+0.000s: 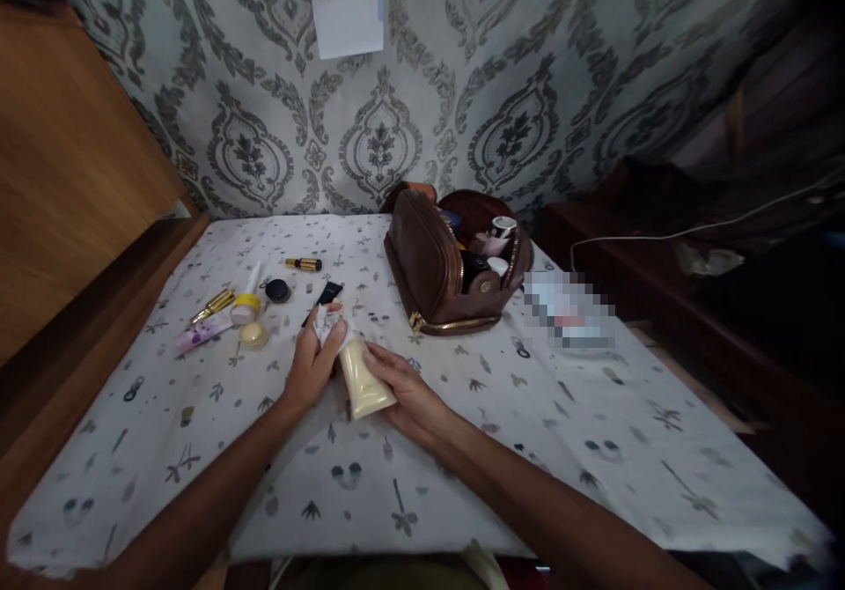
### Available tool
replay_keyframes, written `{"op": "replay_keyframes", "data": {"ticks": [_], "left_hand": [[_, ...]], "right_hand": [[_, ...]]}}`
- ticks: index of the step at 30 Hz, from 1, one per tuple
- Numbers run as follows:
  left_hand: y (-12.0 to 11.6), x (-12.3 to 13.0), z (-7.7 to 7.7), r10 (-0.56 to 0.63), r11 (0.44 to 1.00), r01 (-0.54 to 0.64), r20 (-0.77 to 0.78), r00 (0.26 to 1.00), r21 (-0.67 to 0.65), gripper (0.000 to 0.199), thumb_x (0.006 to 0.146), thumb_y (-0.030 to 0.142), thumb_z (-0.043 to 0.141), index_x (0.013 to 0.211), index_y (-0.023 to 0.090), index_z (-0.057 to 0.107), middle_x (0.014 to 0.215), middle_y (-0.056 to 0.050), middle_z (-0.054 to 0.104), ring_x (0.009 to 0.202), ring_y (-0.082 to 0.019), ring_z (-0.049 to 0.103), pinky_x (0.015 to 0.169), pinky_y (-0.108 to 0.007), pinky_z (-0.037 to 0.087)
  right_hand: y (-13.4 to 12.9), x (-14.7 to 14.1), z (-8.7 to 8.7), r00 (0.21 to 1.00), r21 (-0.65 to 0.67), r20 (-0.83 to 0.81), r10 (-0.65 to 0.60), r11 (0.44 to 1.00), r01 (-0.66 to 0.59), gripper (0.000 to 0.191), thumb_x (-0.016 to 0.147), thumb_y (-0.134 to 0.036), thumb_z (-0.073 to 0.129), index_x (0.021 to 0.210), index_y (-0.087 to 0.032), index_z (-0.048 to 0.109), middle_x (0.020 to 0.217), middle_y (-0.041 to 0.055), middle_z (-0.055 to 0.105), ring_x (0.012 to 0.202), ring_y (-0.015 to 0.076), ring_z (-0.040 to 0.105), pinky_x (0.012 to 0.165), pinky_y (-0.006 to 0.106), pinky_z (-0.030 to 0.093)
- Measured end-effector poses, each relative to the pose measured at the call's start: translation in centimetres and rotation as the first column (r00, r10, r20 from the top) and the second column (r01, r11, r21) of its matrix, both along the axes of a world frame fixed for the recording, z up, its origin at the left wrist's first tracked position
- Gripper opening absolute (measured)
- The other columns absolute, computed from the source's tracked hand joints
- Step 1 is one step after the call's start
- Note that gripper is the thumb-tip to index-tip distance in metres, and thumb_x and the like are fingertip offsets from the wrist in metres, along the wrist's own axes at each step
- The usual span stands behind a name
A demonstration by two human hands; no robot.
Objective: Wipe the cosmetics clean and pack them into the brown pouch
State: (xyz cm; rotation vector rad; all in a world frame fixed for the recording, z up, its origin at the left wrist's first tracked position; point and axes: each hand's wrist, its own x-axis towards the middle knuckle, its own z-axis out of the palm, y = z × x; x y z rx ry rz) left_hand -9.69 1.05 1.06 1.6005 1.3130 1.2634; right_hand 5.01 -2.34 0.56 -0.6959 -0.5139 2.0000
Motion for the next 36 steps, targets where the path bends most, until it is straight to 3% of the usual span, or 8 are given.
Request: {"op": "replay_keyframes", "data": {"ticks": [6,16,19,23,26,31,33,36], "left_hand": [[-0.4,0.4,0.3,-0.099,0.995,0.099,0.024,0.995,0.005,0.040,0.094,0.045,0.049,0.124,0.019,0.052,0.119,-0.009,0.063,0.112,-0.022,0.058,0.101,-0.037,0.042],[-0.9,0.3,-0.5,-0.316,0.930,0.334,-0.136,0.939,0.150,0.084,0.075,0.054,0.071,0.144,0.023,0.036,0.145,-0.014,0.040,0.136,-0.033,0.037,0.115,-0.048,0.027],[-1.0,0.4,-0.3,-0.283,0.941,0.306,-0.159,0.946,0.142,0.078,0.076,0.052,0.071,0.140,0.023,0.039,0.142,-0.013,0.044,0.133,-0.032,0.041,0.112,-0.047,0.031],[-1.2,0.5,0.4,-0.176,0.978,0.186,-0.105,0.979,0.095,0.044,0.086,0.042,0.061,0.124,0.023,0.050,0.121,-0.009,0.059,0.109,-0.024,0.058,0.097,-0.039,0.044],[-1.0,0.4,0.6,-0.095,0.995,0.095,0.002,0.996,0.036,0.032,0.089,0.044,0.057,0.111,0.021,0.055,0.100,-0.005,0.063,0.087,-0.018,0.060,0.081,-0.031,0.049],[-0.4,0.3,0.1,-0.038,0.992,0.054,0.133,0.990,-0.116,0.037,0.089,0.051,0.054,0.110,0.019,0.056,0.076,0.000,0.059,0.061,-0.013,0.053,0.059,-0.025,0.045],[-0.3,0.4,-0.1,-0.043,0.990,0.061,0.139,0.989,-0.129,0.039,0.089,0.051,0.054,0.111,0.019,0.056,0.083,-0.002,0.062,0.068,-0.014,0.057,0.064,-0.027,0.048],[-0.2,0.4,-0.3,-0.071,0.995,0.075,0.059,0.996,-0.071,0.042,0.090,0.049,0.053,0.120,0.020,0.053,0.108,-0.007,0.065,0.095,-0.020,0.062,0.088,-0.035,0.050]], "right_hand": [[0.3,0.2,0.2,0.997,-0.015,-0.025,-0.074,0.997,0.074,0.056,0.062,-0.025,0.087,0.113,-0.022,0.064,0.094,0.0008,0.073,0.077,0.0150,0.065,0.072,0.025,0.048],[0.7,0.5,0.3,0.993,-0.013,-0.025,-0.113,0.994,0.113,0.032,0.071,-0.039,0.079,0.096,-0.022,0.069,0.090,-0.0003,0.073,0.086,0.0173,0.064,0.074,0.026,0.048],[0.5,0.3,0.2,0.996,-0.013,0.018,-0.092,0.996,0.092,0.033,0.069,-0.045,0.080,0.086,-0.020,0.068,0.073,-0.0021,0.068,0.069,0.0138,0.059,0.062,0.023,0.046],[0.3,0.1,-0.3,0.998,-0.013,0.053,-0.039,0.999,0.040,0.035,0.066,-0.047,0.082,0.073,-0.017,0.066,0.060,-0.0040,0.058,0.054,0.0094,0.049,0.043,0.019,0.034],[0.2,0.2,-0.3,0.998,0.029,0.054,0.039,0.999,-0.040,0.035,0.068,-0.046,0.081,0.079,-0.015,0.068,0.068,-0.0003,0.062,0.059,0.0104,0.054,0.042,0.018,0.036],[-0.2,0.2,0.1,0.996,0.065,-0.015,0.091,0.994,-0.090,0.037,0.073,-0.040,0.079,0.101,-0.019,0.065,0.084,0.0034,0.070,0.070,0.0160,0.064,0.055,0.025,0.050],[-0.1,0.1,0.0,0.997,0.047,-0.049,0.060,0.997,-0.057,0.038,0.074,-0.037,0.079,0.105,-0.021,0.063,0.085,0.0024,0.071,0.073,0.0173,0.066,0.062,0.028,0.053],[0.1,0.1,-0.2,0.995,-0.007,-0.099,-0.005,1.000,0.004,0.034,0.072,-0.031,0.080,0.101,-0.023,0.064,0.083,-0.0004,0.071,0.074,0.0174,0.067,0.069,0.030,0.053]]}}
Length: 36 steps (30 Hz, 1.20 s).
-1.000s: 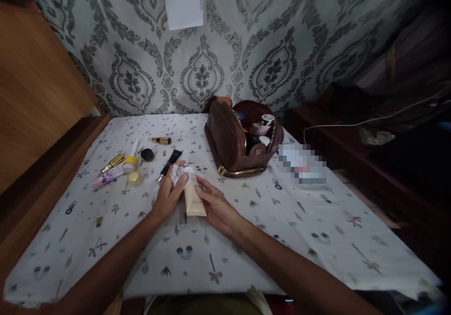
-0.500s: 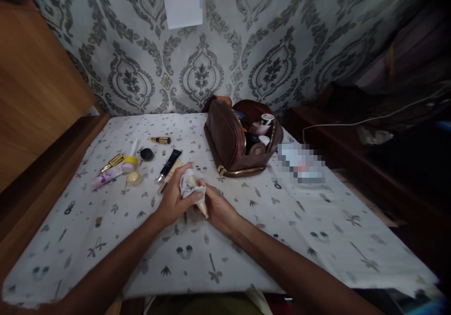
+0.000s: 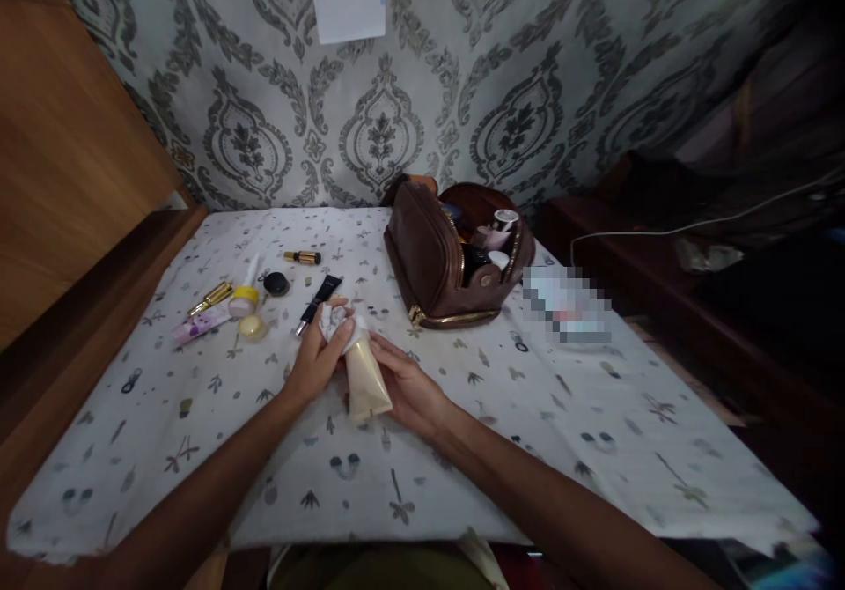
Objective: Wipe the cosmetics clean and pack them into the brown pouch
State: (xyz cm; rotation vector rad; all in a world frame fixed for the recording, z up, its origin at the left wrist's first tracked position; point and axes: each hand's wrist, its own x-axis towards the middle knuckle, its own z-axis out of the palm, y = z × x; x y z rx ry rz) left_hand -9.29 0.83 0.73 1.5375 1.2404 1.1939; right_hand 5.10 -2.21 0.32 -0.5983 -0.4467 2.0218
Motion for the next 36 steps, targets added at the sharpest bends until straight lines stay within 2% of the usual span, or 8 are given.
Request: {"op": "replay_keyframes", "data": {"ticks": [5,12,15,20,25,29,33,36], "left_hand": [[-0.4,0.1,-0.2,-0.047,0.981,0.088,-0.231,0.972,0.171,0.055,0.092,0.041,0.052,0.142,0.021,0.038,0.144,-0.013,0.047,0.133,-0.027,0.044,0.113,-0.046,0.032],[-1.5,0.5,-0.1,-0.180,0.880,0.356,-0.473,0.863,0.315,0.073,0.092,0.044,0.055,0.153,0.026,0.020,0.158,-0.015,0.027,0.147,-0.032,0.024,0.118,-0.052,0.023],[-1.9,0.6,0.1,-0.208,0.788,0.483,-0.573,0.793,0.382,0.072,0.092,0.045,0.054,0.153,0.026,0.022,0.159,-0.015,0.025,0.148,-0.034,0.021,0.117,-0.054,0.025],[-2.3,1.0,0.1,-0.224,0.617,0.635,-0.669,0.709,0.465,0.063,0.097,0.045,0.041,0.152,0.020,0.026,0.151,-0.018,0.039,0.146,-0.031,0.027,0.117,-0.055,0.028],[-2.2,0.9,-0.1,-0.166,0.682,0.537,-0.611,0.774,0.496,0.059,0.099,0.035,0.041,0.153,0.019,0.023,0.149,-0.017,0.043,0.145,-0.028,0.030,0.116,-0.051,0.032],[-1.7,0.6,0.1,-0.088,0.813,0.344,-0.486,0.870,0.470,0.052,0.099,0.029,0.040,0.150,0.024,0.032,0.153,-0.012,0.040,0.144,-0.026,0.033,0.117,-0.050,0.029],[-0.9,0.3,0.3,0.019,0.942,0.083,-0.301,0.953,0.324,0.049,0.099,0.037,0.039,0.145,0.020,0.039,0.151,-0.013,0.043,0.140,-0.024,0.039,0.117,-0.047,0.029],[-0.8,0.6,0.2,0.002,0.987,0.026,-0.179,0.984,0.159,0.051,0.099,0.045,0.038,0.143,0.019,0.043,0.147,-0.012,0.049,0.137,-0.024,0.043,0.118,-0.045,0.029]], "right_hand": [[0.6,0.3,-0.2,0.998,-0.070,-0.049,-0.029,0.997,0.026,0.027,0.074,-0.029,0.077,0.097,-0.022,0.065,0.088,0.0012,0.073,0.083,0.0203,0.068,0.078,0.034,0.055],[1.3,1.0,-0.1,0.992,-0.118,-0.125,0.004,0.993,-0.019,0.028,0.086,-0.038,0.064,0.104,-0.017,0.066,0.098,0.0064,0.074,0.095,0.0236,0.068,0.082,0.038,0.056],[1.7,1.5,-0.4,0.982,-0.139,-0.164,-0.093,0.988,0.070,0.020,0.088,-0.033,0.064,0.100,-0.018,0.066,0.093,0.0039,0.075,0.091,0.0202,0.070,0.079,0.033,0.058],[2.2,2.3,-0.9,0.975,-0.226,-0.224,-0.013,0.973,-0.039,0.021,0.088,-0.034,0.066,0.091,-0.013,0.066,0.078,0.0046,0.073,0.071,0.0151,0.070,0.064,0.023,0.059],[2.0,1.5,-0.9,0.981,-0.156,-0.125,-0.148,0.979,0.128,0.012,0.081,-0.025,0.073,0.087,-0.016,0.068,0.076,0.0000,0.073,0.070,0.0124,0.068,0.065,0.020,0.057],[1.1,0.5,-0.5,0.984,-0.005,0.053,-0.170,0.985,0.171,0.024,0.074,-0.030,0.078,0.095,-0.020,0.070,0.084,-0.0008,0.073,0.080,0.0157,0.067,0.070,0.024,0.054],[0.3,-0.1,-0.2,0.973,0.009,0.156,-0.171,0.985,0.171,0.031,0.070,-0.037,0.081,0.094,-0.021,0.070,0.083,-0.0018,0.072,0.077,0.0143,0.064,0.070,0.023,0.049],[0.0,-0.2,-0.1,0.948,0.097,0.253,-0.196,0.980,0.176,0.038,0.071,-0.048,0.078,0.097,-0.022,0.069,0.087,-0.0006,0.071,0.080,0.0162,0.063,0.072,0.026,0.048]]}}
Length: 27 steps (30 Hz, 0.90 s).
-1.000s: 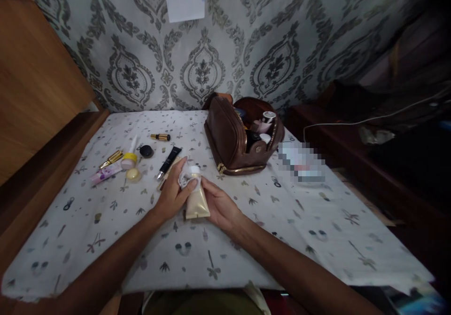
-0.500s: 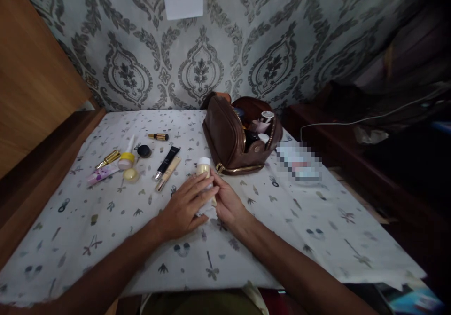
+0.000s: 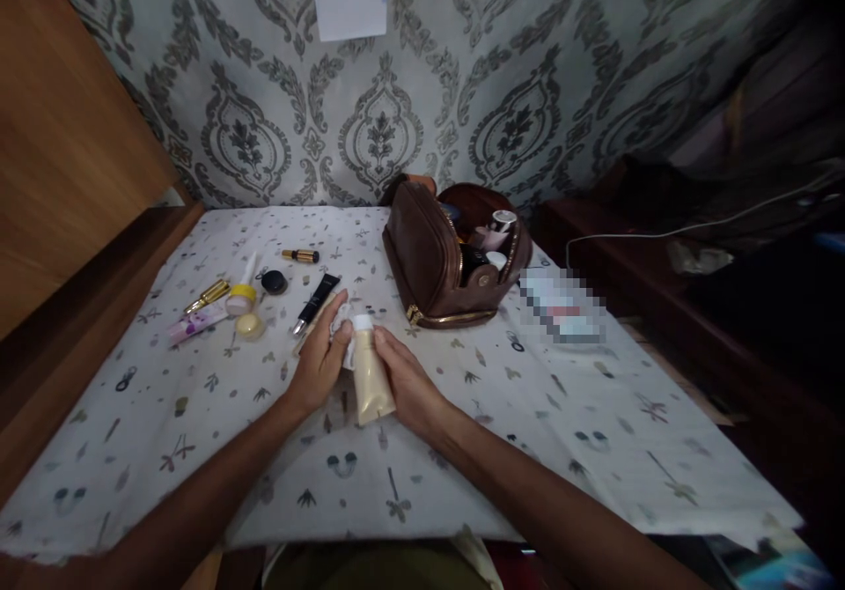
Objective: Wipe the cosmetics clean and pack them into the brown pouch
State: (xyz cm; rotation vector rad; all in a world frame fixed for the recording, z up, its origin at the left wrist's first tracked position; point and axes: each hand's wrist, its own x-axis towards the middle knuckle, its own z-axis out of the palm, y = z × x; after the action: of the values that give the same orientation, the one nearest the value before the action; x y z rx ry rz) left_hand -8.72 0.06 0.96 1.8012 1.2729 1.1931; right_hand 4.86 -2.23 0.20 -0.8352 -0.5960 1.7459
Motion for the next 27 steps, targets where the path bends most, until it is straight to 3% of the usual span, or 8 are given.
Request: {"op": "replay_keyframes", "data": {"ticks": [4,7,14,17,20,22,24,27], "left_hand": [[-1.0,0.9,-0.3,-0.081,0.989,0.090,0.080,0.993,-0.114,0.053,0.099,0.048,0.036,0.145,0.021,0.039,0.149,-0.010,0.046,0.139,-0.022,0.042,0.119,-0.042,0.026],[-2.0,1.3,-0.7,-0.144,0.983,0.148,0.044,0.989,-0.107,0.058,0.099,0.049,0.036,0.150,0.023,0.030,0.157,-0.010,0.036,0.143,-0.023,0.034,0.121,-0.042,0.023],[-1.8,0.8,-1.3,-0.198,0.957,0.225,-0.157,0.968,0.183,0.059,0.100,0.048,0.032,0.154,0.027,0.020,0.162,-0.009,0.021,0.150,-0.027,0.012,0.122,-0.050,0.012],[-1.5,0.6,-0.6,-0.129,0.957,0.170,-0.179,0.975,0.235,0.057,0.099,0.049,0.033,0.151,0.025,0.025,0.158,-0.012,0.027,0.148,-0.029,0.018,0.120,-0.054,0.015],[-2.0,0.9,0.1,-0.052,0.985,0.069,-0.108,0.993,0.156,0.050,0.097,0.047,0.041,0.139,0.022,0.036,0.143,-0.014,0.043,0.133,-0.028,0.041,0.109,-0.049,0.035],[-2.4,1.2,0.3,-0.025,1.000,0.026,-0.072,0.997,0.017,0.041,0.092,0.046,0.051,0.123,0.021,0.044,0.121,-0.011,0.054,0.107,-0.023,0.057,0.088,-0.040,0.049],[-2.7,1.6,0.3,-0.039,0.990,0.033,-0.039,0.998,-0.136,0.034,0.088,0.045,0.058,0.109,0.021,0.046,0.102,-0.005,0.057,0.081,-0.017,0.058,0.068,-0.031,0.049],[-2.6,1.7,0.1,-0.091,0.967,0.091,0.011,0.996,-0.238,0.030,0.086,0.042,0.061,0.103,0.021,0.047,0.095,-0.002,0.057,0.071,-0.014,0.055,0.063,-0.027,0.046]], "right_hand": [[-0.1,0.1,0.2,0.990,0.086,0.116,-0.082,0.994,0.073,0.037,0.071,-0.053,0.077,0.094,-0.025,0.069,0.088,-0.0008,0.069,0.079,0.0159,0.060,0.072,0.026,0.049],[0.1,0.5,0.5,0.990,0.084,0.061,-0.127,0.989,0.121,0.035,0.074,-0.055,0.074,0.093,-0.026,0.068,0.092,-0.0002,0.069,0.085,0.0172,0.061,0.075,0.027,0.051],[0.5,0.7,0.9,0.974,0.014,-0.206,0.092,0.996,-0.091,0.044,0.074,-0.059,0.072,0.102,-0.025,0.066,0.093,0.0014,0.072,0.094,0.0211,0.065,0.075,0.032,0.055],[0.6,0.7,1.0,0.977,0.015,-0.215,0.000,1.000,0.003,0.039,0.069,-0.049,0.080,0.098,-0.027,0.066,0.094,-0.0012,0.071,0.088,0.0181,0.065,0.074,0.030,0.054],[0.8,0.9,1.2,0.974,0.044,-0.144,-0.173,0.983,0.181,0.039,0.064,-0.040,0.085,0.095,-0.027,0.064,0.090,-0.0041,0.069,0.081,0.0146,0.062,0.075,0.026,0.052],[1.0,1.1,1.3,0.966,0.083,-0.066,-0.248,0.964,0.253,0.039,0.065,-0.039,0.084,0.095,-0.026,0.063,0.087,-0.0046,0.067,0.078,0.0130,0.060,0.073,0.025,0.051],[1.1,1.3,1.3,0.953,0.120,0.011,-0.303,0.947,0.299,0.040,0.066,-0.041,0.082,0.095,-0.024,0.062,0.085,-0.0047,0.064,0.075,0.0120,0.057,0.070,0.023,0.049],[1.0,1.3,1.1,0.932,0.169,0.110,-0.345,0.931,0.324,0.042,0.064,-0.041,0.083,0.096,-0.022,0.063,0.082,-0.0043,0.063,0.073,0.0119,0.055,0.066,0.022,0.046]]}}
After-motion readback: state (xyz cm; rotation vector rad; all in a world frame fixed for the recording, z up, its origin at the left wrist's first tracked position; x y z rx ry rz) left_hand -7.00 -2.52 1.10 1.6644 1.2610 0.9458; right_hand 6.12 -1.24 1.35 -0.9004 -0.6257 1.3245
